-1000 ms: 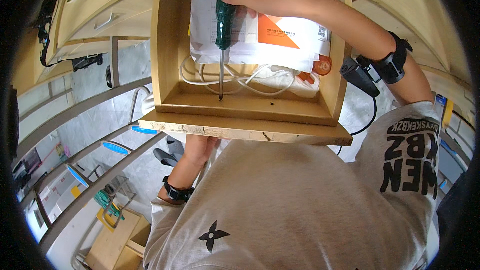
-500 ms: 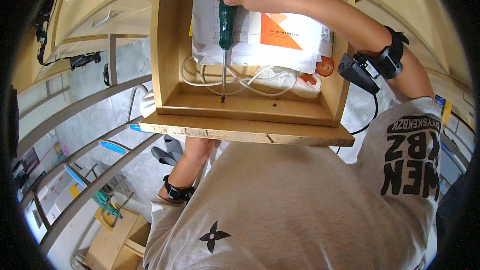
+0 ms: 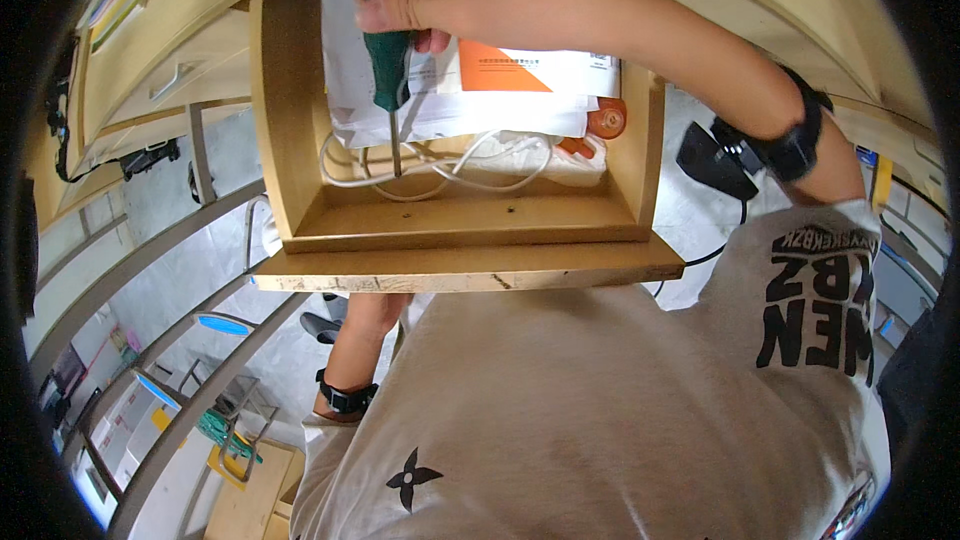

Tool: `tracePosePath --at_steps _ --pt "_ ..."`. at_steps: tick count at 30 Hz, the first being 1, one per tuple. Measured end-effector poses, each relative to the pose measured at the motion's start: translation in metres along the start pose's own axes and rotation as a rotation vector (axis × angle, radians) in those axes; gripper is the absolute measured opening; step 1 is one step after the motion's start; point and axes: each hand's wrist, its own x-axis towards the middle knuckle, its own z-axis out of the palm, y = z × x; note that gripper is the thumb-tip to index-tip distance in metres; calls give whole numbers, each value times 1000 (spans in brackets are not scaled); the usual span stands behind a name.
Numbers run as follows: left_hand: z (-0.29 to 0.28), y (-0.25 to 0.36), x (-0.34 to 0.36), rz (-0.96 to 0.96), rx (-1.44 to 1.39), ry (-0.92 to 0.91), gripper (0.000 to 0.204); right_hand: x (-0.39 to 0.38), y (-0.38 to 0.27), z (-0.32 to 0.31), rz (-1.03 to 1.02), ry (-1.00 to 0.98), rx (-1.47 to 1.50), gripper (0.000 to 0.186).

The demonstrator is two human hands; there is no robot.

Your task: The person uses a screwdriver to tighten screws on a desk drawer, attaches a handle to the drawer, and organizes the items inside.

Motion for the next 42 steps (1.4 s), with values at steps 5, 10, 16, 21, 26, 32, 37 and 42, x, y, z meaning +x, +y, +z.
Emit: tracePosePath --at_steps 5,10,16,21,26,32,37,42 --pt "-20 -12 -4 -94 -4 -64 34 -26 17 -26 -24 158 -116 24" --pt "0 -3 -7 -60 26 -51 28 -46 33 -24 104 166 -161 25" --pt "5 -1 -7 -26 107 -43 20 -39 24 -18 317 143 -145 24" --pt "0 -7 -6 -10 86 -30 20 -40 34 -19 299 90 -113 24" --pt "-17 -14 -4 -36 -9 -108 21 -40 29 -17 231 85 -126 25" --pt "-24 -19 -4 -59 -25 -91 25 -41 50 -20 232 91 -196 36" --pt "-23 -20 -3 -80 -43 -16 28 -35 49 -19 228 47 -171 36" --pt "-22 -18 -4 -72 -38 -38 27 -33 51 -18 240 62 -170 36"
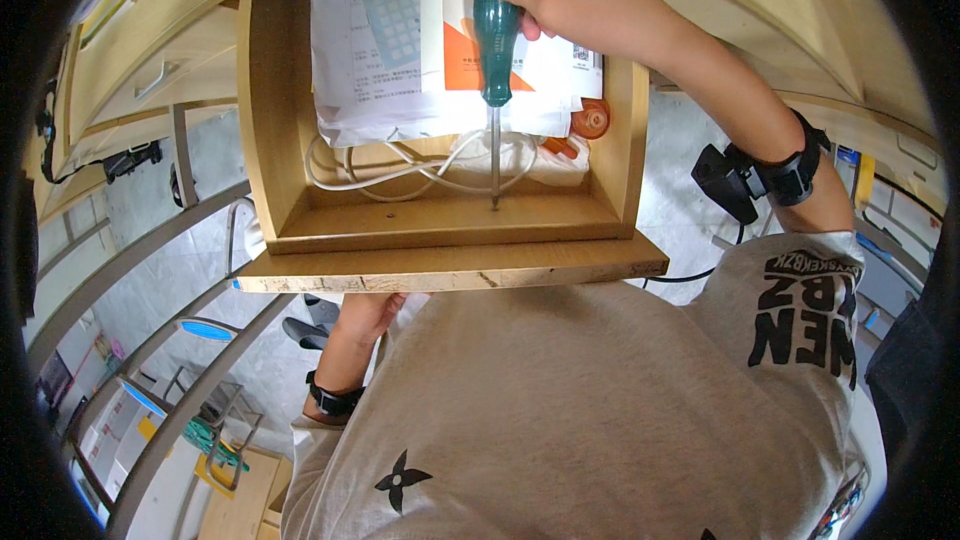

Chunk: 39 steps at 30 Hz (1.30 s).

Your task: The person uses a screwdriver to tighten screws on a desk drawer, attaches a handle to the drawer, and organizes the items inside.

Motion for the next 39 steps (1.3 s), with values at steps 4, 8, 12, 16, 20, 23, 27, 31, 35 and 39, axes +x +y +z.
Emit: tracePosePath --at_steps 4,8,12,16,20,23,27,31,35,39 --pt "4 1 3 -6 51 -9 29 -1 -3 -3 32 70 -39 34" --pt "5 1 4 3 59 -21 30 -2 1 0 26 54 -17 34" --pt "-1 -2 5 30 38 -37 29 -2 2 -2 31 44 21 35" --pt "0 -2 5 25 42 -40 28 5 -11 -3 56 15 -31 34" --pt "0 -1 4 23 52 -17 28 -1 -1 1 14 53 10 36" --pt "1 -1 3 33 52 -19 28 -2 -2 1 2 73 -28 36" --pt "2 0 4 18 51 -9 29 -2 1 0 11 57 -15 36" --pt "5 1 3 10 22 24 28 -2 1 -5 28 15 -33 35" --pt "4 0 3 21 48 4 29 5 -23 -5 125 -17 -182 32" --pt "1 -1 3 39 32 -49 29 5 -27 -5 55 -24 -151 32"
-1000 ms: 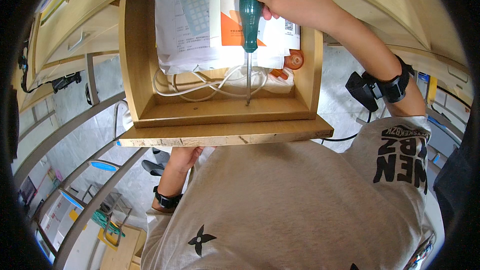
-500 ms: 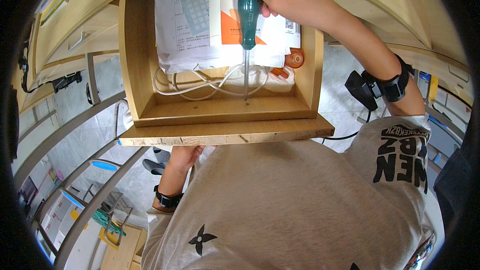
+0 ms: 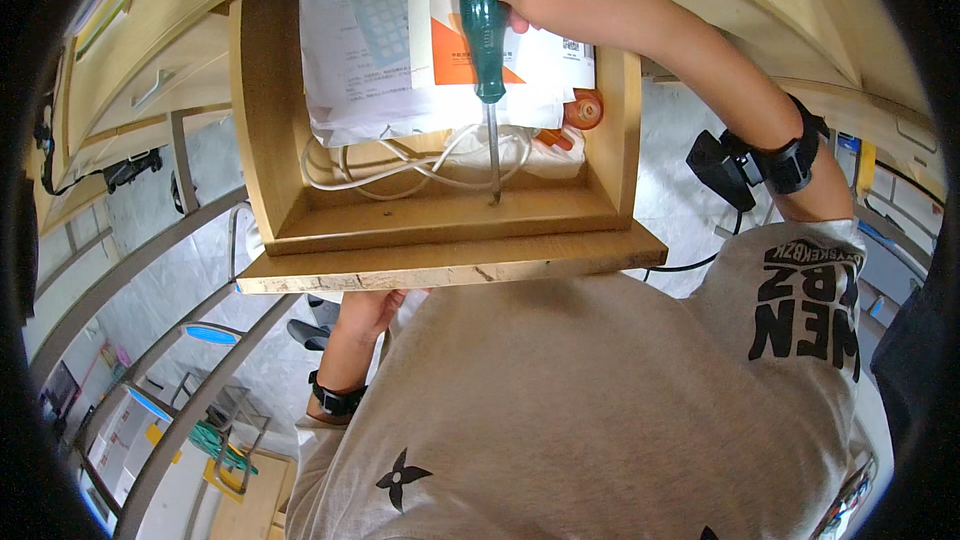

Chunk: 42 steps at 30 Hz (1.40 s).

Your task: The person uses a screwdriver to tighten screws on a desk drawer, attaches a handle to the drawer, and organizes the items inside.

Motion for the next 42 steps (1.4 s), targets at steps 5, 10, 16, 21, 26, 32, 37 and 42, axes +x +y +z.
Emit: tracePosePath --at_steps 5,10,16,21,26,32,37,42 --pt "9 3 1 28 -20 14 29 0 5 0 -28 -4 53 33" --pt "5 4 0 -13 2 26 27 2 9 -1 -34 -9 81 34" --pt "2 5 0 -27 -18 -8 26 0 4 1 -57 -9 112 33" --pt "4 3 0 -19 -24 22 26 2 2 -1 -39 -7 55 31" --pt "5 3 0 -12 -5 7 26 4 -3 -1 15 -8 -42 29" --pt "3 4 1 -27 6 21 27 3 -4 2 -27 30 -153 25" --pt "18 13 0 1 16 -2 27 6 4 0 -66 -17 -309 27" --pt "33 25 0 13 28 -59 28 2 -1 0 -148 86 -190 28"
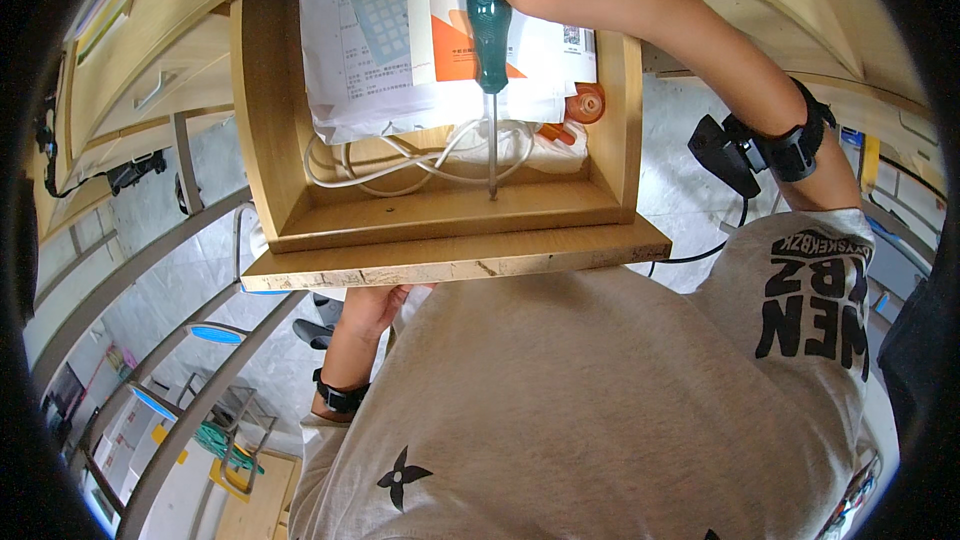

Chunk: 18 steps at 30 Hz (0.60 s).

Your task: The person uses a screwdriver to tighten screws on a desk drawer, attaches a handle to the drawer, and organizes the items inside.

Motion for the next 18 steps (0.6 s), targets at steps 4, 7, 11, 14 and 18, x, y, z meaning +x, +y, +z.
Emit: tracePosePath --at_steps 4,7,11,14,18 --pt "-2 0 0 19 36 -57 28 1 -10 -4 62 -70 -200 27" --pt "-29 -22 -1 -54 -2 67 28 -4 1 -1 37 -46 -122 27" --pt "-35 -25 -2 -52 39 45 30 -13 12 -6 -43 -123 247 27" --pt "-28 -21 -2 -24 26 36 31 -12 12 -10 -13 -188 275 29" --pt "-22 -18 -3 -12 75 79 34 -3 6 -9 60 -186 115 32"
